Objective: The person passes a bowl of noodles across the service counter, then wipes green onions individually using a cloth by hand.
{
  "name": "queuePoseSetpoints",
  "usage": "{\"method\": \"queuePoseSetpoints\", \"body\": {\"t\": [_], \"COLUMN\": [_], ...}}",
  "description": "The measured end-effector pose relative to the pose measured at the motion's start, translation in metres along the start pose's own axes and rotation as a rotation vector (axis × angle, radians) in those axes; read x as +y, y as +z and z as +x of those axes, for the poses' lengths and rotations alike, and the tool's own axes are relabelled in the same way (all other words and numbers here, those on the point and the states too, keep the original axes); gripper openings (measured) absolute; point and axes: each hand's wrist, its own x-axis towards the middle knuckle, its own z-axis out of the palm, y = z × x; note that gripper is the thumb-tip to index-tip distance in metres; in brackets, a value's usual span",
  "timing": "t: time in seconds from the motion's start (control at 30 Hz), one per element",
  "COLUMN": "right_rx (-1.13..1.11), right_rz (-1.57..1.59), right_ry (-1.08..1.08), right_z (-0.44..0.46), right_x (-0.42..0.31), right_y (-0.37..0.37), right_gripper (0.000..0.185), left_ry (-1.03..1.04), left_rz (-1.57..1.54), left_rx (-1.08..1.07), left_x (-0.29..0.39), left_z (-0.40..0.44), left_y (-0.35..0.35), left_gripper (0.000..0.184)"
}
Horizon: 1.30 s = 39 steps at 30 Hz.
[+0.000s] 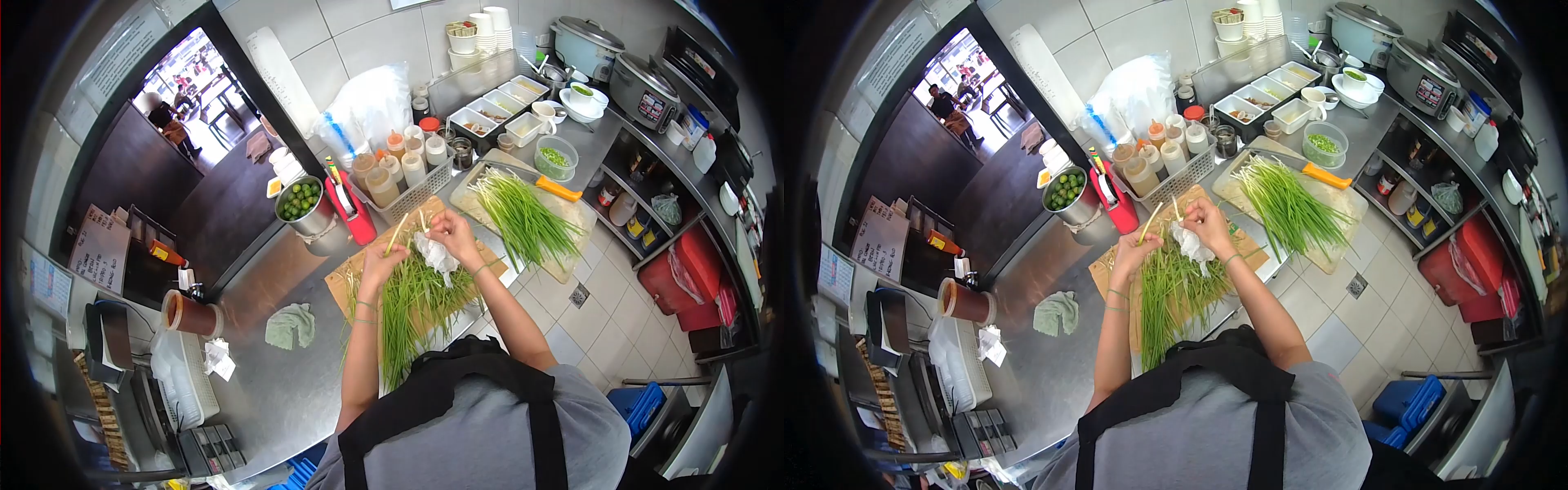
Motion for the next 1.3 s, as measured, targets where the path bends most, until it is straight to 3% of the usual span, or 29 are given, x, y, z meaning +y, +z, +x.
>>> {"method": "queuePoseSetpoints", "body": {"t": [0.03,0.23,0.43,0.6,1.3], "right_rx": [-0.039,-0.161,-0.049,-0.066,-0.143], "right_rz": [-0.058,0.893,0.7,0.522,0.505], "right_ry": [0.035,0.419,0.302,0.142,0.136], "right_z": [0.0,-0.01,-0.011,-0.011,-0.019], "right_x": [-0.002,-0.019,-0.023,-0.018,-0.022], "right_y": [-0.001,0.01,0.022,0.02,0.018], "right_gripper": [0.029,0.031,0.033,0.028,0.02], "left_ry": [0.012,-0.024,-0.164,-0.057,0.196], "left_rz": [-0.035,-0.171,-0.287,-0.411,-0.667], "left_rx": [0.004,0.072,0.098,0.214,0.546], "left_x": [0.006,0.027,0.019,0.024,0.05], "left_z": [0.0,0.011,0.021,0.026,0.009], "left_y": [-0.001,0.008,0.029,0.023,-0.035], "left_gripper": [0.011,0.008,0.008,0.009,0.006]}}
